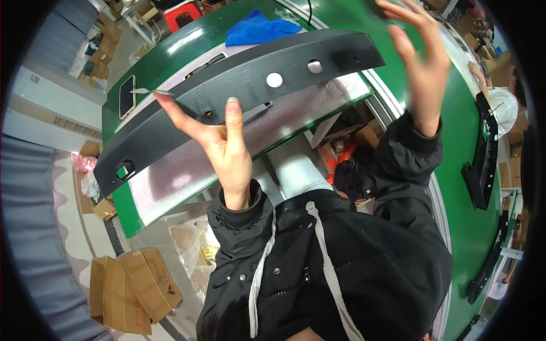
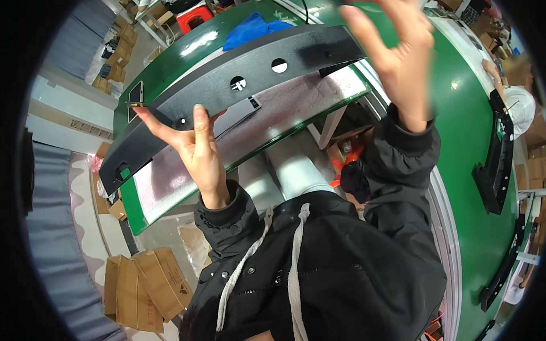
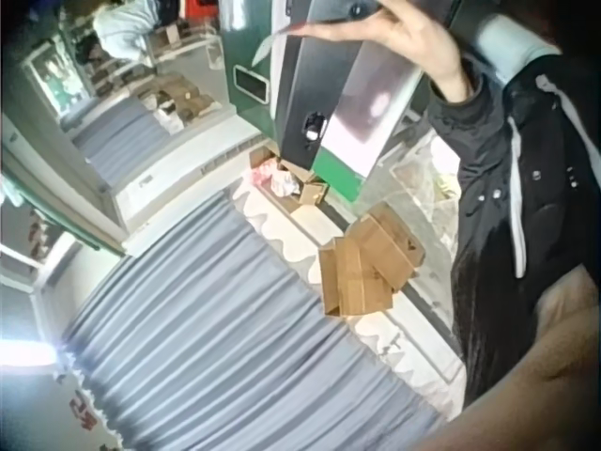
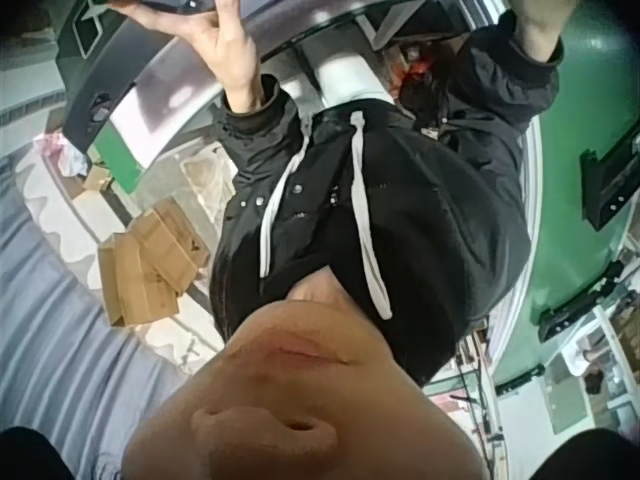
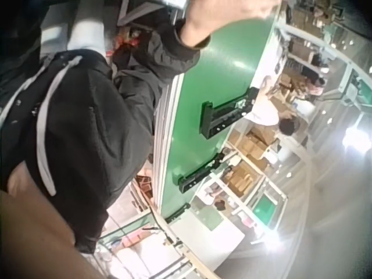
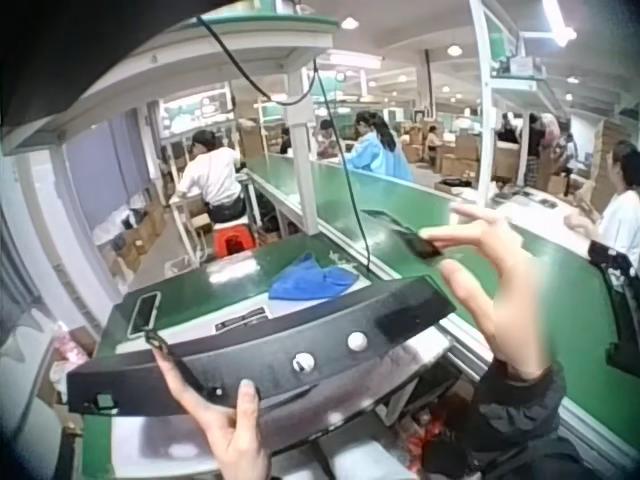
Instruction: Manually applying warning and instructional stickers to black plastic electronic housings at a factory workbench.
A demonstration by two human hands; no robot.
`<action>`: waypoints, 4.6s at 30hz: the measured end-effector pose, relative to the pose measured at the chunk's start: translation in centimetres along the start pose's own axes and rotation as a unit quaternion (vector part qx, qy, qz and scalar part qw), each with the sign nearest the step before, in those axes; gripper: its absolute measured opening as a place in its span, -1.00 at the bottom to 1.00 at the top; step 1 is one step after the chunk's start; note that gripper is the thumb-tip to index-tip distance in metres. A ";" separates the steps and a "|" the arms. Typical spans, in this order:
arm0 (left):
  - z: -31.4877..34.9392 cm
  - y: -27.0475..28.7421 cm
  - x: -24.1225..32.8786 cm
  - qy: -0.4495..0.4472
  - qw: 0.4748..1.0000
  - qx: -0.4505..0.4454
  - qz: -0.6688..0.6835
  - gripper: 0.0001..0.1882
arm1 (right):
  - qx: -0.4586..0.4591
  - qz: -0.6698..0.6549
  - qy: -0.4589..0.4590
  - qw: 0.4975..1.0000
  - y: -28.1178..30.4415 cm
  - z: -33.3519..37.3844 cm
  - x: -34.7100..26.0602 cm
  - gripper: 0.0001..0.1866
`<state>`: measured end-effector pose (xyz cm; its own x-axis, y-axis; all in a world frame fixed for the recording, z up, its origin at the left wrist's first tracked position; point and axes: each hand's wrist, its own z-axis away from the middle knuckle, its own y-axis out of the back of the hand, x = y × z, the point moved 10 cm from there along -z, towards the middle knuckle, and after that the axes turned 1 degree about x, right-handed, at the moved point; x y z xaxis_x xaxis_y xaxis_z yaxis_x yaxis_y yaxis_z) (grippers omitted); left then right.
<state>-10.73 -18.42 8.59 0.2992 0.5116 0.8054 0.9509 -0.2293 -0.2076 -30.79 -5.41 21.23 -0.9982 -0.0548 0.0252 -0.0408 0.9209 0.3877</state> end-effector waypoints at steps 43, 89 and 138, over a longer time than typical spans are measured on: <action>0.3 -0.7 -0.8 0.057 0.998 -0.020 0.032 -0.07 | -0.355 -0.374 -0.097 0.852 -13.2 1.5 -4.3 -0.80; 0.4 -0.7 -1.0 0.041 0.998 0.015 0.055 -0.09 | -0.338 -0.366 -0.195 0.845 -11.4 1.9 0.2 -0.69; 2.5 0.1 0.6 -0.082 0.977 0.195 -0.023 -0.03 | -0.072 0.020 -0.057 0.996 -5.5 10.7 0.3 -0.47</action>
<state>-10.28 -16.05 7.62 0.2338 0.6470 0.7258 0.9114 0.1141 -0.3953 -31.33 -6.41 9.26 -0.9978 0.0318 -0.0589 -0.0033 0.8560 0.5170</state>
